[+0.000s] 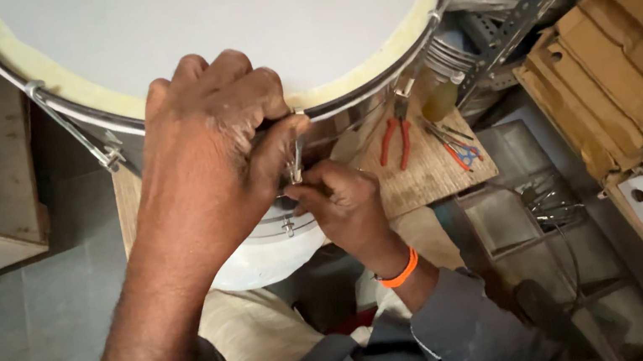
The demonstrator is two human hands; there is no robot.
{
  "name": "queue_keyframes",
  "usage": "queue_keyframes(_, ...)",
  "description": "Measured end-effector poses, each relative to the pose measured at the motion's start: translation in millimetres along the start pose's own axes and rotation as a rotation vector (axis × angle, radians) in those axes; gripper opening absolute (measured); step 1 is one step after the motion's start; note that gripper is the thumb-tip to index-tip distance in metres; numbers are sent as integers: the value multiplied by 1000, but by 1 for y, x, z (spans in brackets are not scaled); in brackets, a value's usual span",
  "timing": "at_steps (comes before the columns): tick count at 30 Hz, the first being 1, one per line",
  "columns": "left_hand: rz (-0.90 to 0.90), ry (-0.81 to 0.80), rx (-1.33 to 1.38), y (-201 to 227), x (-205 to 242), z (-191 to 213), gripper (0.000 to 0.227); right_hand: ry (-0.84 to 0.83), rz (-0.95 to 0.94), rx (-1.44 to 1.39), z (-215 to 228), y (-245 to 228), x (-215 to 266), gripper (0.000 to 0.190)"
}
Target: The person is assembling a metal drum by attaching a white drumhead to the shell. They use a wrench to tighten the tension rods around the rim and occasionally tap the drumhead to check the tension.
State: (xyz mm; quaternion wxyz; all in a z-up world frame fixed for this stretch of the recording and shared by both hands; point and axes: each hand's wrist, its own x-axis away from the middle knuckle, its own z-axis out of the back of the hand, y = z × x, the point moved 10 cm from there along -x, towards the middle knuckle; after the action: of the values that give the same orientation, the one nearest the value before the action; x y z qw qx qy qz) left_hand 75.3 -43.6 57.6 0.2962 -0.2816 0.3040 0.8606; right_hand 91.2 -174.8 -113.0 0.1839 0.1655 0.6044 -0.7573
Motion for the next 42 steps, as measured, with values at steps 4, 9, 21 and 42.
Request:
queue_keyframes(4,3,5,-7,0,1,1,21,-38,-34,4,0,1,-3,12)
queue_keyframes(9,-35,23,-32,2,1,2,23,58,229,425,18,-50,4,25)
queue_keyframes(21,-4,0,-46,-3,3,-1,26,103,237,400,5,-46,4,16)
queue_keyframes(42,174,-195,-211,-70,45,-18,19,-108,-308,191,154,161,40,44)
